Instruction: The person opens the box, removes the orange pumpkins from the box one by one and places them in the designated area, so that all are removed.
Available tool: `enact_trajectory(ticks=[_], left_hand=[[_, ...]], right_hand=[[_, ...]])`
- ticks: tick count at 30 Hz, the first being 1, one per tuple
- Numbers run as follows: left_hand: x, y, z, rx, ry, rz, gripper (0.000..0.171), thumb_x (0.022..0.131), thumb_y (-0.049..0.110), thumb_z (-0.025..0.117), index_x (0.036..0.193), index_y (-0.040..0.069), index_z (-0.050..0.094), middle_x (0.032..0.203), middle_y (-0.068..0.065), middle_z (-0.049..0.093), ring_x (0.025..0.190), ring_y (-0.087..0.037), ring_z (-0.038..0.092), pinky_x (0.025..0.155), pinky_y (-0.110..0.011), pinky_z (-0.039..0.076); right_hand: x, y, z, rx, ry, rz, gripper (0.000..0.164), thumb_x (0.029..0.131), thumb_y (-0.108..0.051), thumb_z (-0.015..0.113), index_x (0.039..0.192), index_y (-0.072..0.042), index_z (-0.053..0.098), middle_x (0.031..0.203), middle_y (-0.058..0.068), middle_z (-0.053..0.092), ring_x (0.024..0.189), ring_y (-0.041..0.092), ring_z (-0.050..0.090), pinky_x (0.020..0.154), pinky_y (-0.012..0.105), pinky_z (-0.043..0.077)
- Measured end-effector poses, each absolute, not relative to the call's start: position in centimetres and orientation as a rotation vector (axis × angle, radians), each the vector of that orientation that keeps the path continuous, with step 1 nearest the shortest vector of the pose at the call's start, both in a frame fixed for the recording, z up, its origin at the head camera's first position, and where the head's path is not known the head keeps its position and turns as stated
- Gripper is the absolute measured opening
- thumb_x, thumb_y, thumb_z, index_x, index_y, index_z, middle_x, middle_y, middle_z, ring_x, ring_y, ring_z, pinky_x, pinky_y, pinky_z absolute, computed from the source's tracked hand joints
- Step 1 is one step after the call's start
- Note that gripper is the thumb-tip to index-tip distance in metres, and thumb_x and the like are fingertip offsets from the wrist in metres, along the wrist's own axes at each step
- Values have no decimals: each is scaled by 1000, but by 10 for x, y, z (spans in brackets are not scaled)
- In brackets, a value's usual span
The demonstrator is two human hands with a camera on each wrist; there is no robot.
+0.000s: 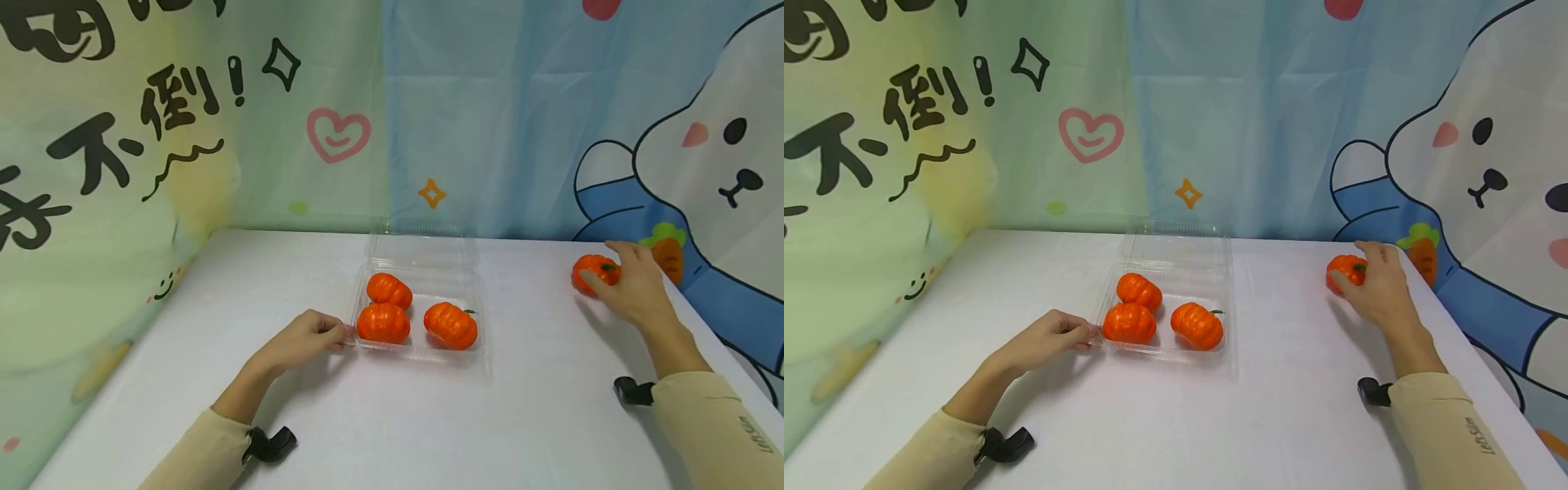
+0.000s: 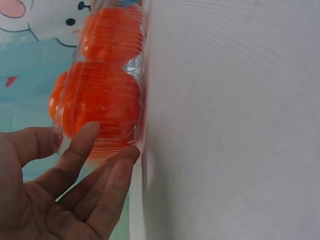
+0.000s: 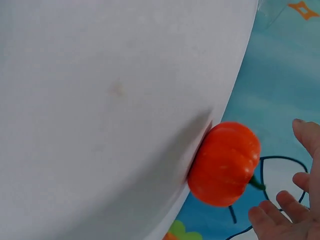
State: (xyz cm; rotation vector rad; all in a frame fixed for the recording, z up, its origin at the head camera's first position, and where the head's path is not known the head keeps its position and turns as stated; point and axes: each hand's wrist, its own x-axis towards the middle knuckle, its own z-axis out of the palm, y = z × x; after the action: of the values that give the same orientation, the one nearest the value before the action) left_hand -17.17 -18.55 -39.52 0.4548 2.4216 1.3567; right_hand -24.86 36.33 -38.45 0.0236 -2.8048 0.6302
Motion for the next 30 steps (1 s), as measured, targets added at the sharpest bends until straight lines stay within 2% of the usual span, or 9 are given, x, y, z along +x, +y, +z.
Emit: enact_trajectory(ticks=[6,13,23,30], left_hand=[[-169,-185,-397,471,2423,1352,34,101,24,54,110,1,78,111,-11,76,98,-22,73,97,-42,53],[-172,-183,-397,456,2435,1344,32,100,22,52,106,6,80,108,-6,77,95,-19,74,97,-41,52],[-172,-184,-396,525,2440,1343,31,101,19,53,97,2,78,105,-10,77,95,-20,70,87,-33,51],[-171,-184,-395,537,2447,1346,30,100,19,55,92,0,76,101,-12,76,91,-18,63,81,-32,48]], right_hand=[[-248,348,-381,95,-2783,618,73,98,-36,66,153,3,36,151,38,30,134,60,31,99,79,36],[-245,328,-375,255,-2774,591,64,96,-28,70,147,3,45,148,33,39,132,55,37,100,76,39],[-239,308,-368,363,-2743,585,61,94,-28,73,144,0,50,142,29,46,130,51,42,101,74,40],[-236,295,-366,441,-2724,598,59,94,-27,73,141,2,53,141,27,50,128,48,46,100,70,42]])
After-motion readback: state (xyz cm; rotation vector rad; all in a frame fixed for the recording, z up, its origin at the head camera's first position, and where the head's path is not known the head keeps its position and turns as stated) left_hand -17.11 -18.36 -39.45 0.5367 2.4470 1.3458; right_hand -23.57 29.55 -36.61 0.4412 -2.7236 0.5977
